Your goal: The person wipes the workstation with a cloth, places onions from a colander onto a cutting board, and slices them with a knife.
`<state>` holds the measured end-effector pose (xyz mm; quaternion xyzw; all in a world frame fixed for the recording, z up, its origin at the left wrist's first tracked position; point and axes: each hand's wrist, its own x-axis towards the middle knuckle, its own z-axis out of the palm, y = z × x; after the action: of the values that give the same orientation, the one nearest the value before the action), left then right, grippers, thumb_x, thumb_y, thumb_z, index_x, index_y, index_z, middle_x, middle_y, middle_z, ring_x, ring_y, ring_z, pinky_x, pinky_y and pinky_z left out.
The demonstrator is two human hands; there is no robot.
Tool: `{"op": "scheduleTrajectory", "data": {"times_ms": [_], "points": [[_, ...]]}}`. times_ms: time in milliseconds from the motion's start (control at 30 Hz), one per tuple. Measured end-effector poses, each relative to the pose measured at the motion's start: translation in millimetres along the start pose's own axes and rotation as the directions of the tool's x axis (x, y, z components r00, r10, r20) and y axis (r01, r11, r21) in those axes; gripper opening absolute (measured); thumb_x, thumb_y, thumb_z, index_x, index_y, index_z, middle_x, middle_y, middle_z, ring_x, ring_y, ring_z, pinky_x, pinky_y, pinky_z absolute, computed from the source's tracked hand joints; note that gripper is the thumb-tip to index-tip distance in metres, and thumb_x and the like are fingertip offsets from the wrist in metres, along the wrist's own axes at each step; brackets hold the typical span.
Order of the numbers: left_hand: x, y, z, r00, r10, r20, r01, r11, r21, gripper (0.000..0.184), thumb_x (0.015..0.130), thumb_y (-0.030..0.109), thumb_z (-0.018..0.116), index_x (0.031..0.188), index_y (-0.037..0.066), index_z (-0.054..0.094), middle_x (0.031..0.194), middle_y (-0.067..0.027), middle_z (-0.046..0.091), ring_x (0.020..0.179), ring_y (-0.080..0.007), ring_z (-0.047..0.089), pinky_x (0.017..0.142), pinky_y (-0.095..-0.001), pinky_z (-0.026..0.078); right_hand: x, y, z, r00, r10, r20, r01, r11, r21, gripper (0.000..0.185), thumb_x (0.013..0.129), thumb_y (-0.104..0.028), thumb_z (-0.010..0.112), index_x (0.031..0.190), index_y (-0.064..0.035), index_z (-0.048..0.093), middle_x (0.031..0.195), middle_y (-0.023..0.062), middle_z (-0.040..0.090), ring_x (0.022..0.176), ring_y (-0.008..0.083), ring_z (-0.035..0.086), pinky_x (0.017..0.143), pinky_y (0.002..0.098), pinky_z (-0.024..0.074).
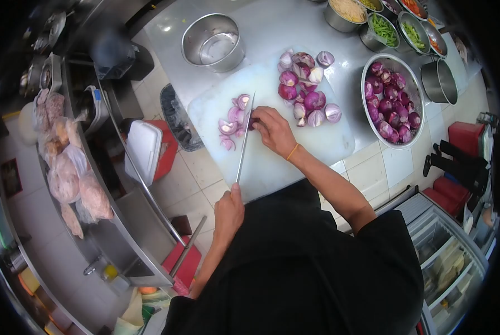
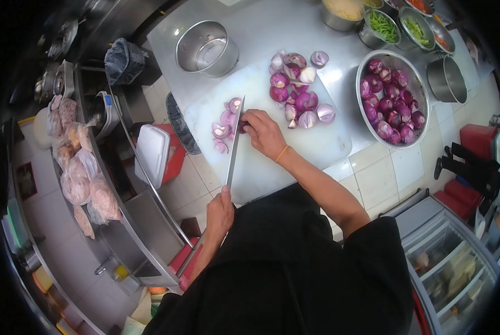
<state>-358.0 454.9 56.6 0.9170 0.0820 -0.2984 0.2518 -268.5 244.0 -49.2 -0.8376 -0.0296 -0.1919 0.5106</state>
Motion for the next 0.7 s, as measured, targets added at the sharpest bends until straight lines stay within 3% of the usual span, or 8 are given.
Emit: {"op": "scheduleTrajectory", "data": {"times_ms": [133,333,533,700], "points": [[26,-11,23,0.997,0.069,-0.04,-0.065,0.992,0.104,0.065,0.106,0.043,0.034,0.083,-0.01,0.064,0.082,-0.038,0.063,0.083,-0.0565,0.06,0.078,-0.0591,0.046,-2,-1,2,0.999,0.033,-0.007,-0.033,0.999,0.024,0.026,0.081,0.004,0.069,0.106,-0.0018,0.062,0.109,0.0155,0.064,0.101,0.0344,0.063,0.083,0.0402,0.0537],[31,18,2,1.0,0.011,-0.023,-0.012,0.999,-0.053,0.064,0.106,0.041,0.035,0.083,-0.01,0.064,0.083,-0.0385,0.063,0.083,-0.0563,0.061,0.077,-0.059,0.046,2,1,1,0.999,0.031,-0.009,-0.031,0.999,0.03,0.026,0.079,0.005,0.068,0.104,-0.0016,0.061,0.108,0.0145,0.064,0.101,0.0344,0.062,0.084,0.0407,0.0531],[0,-2,8,0.999,0.021,-0.028,-0.02,0.999,0.025,0.064,0.106,0.042,0.036,0.082,-0.01,0.064,0.082,-0.0379,0.063,0.081,-0.0567,0.06,0.076,-0.0587,0.047,-3,2,1,0.999,0.034,-0.024,-0.034,0.999,0.033,0.023,0.082,0.004,0.07,0.103,-0.0003,0.063,0.105,0.015,0.065,0.097,0.032,0.065,0.081,0.0374,0.0557],[39,5,18,0.996,0.067,-0.06,-0.064,0.996,0.06,0.064,0.106,0.042,0.036,0.081,-0.009,0.064,0.081,-0.0377,0.063,0.081,-0.0569,0.06,0.076,-0.0589,0.046,-4,3,4,0.998,0.066,-0.022,-0.065,0.996,0.053,0.023,0.08,0.004,0.069,0.101,-0.0014,0.063,0.106,0.0143,0.065,0.099,0.0338,0.063,0.083,0.0402,0.0536]]}}
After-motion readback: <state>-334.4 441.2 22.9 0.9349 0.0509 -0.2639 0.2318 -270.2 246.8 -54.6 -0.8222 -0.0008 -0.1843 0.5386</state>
